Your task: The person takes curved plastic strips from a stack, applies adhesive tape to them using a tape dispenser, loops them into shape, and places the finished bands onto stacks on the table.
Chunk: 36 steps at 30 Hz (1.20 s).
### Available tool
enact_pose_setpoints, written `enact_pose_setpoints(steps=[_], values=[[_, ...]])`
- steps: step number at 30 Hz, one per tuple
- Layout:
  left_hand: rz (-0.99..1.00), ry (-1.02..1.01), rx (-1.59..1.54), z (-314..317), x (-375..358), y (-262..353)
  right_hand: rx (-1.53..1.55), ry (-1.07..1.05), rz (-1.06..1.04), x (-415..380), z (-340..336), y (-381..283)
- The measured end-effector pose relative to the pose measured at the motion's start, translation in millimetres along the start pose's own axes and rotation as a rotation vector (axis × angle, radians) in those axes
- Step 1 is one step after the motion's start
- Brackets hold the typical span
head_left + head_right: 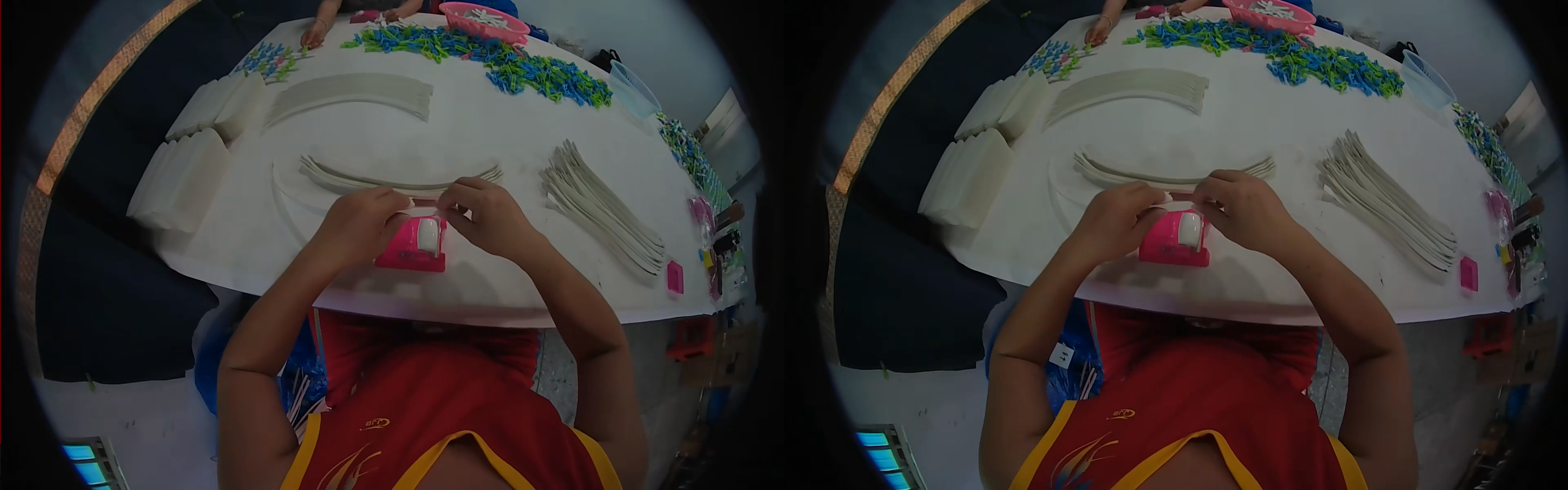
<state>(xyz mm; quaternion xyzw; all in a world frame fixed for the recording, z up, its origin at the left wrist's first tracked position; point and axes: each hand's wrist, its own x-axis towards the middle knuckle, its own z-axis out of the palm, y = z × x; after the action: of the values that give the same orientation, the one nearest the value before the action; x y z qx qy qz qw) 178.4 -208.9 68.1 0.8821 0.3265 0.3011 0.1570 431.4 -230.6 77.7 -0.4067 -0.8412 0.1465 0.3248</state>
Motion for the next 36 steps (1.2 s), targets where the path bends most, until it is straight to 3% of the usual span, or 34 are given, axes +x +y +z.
enact_pose_setpoints(steps=[6, 14, 36], values=[[0.081, 0.07, 0.029, -2.2, -13.9, -10.3, -0.005, -0.074, -0.005, -0.9, 10.6, -3.9], [0.177, -0.013, 0.144, -13.9, -24.0, -22.0, -0.058, -0.032, -0.209, 0.1, 34.9, 2.8], [0.251, 0.04, 0.08, 14.3, -12.7, -18.2, -0.078, -0.016, -0.126, -24.0, 19.9, 13.3]])
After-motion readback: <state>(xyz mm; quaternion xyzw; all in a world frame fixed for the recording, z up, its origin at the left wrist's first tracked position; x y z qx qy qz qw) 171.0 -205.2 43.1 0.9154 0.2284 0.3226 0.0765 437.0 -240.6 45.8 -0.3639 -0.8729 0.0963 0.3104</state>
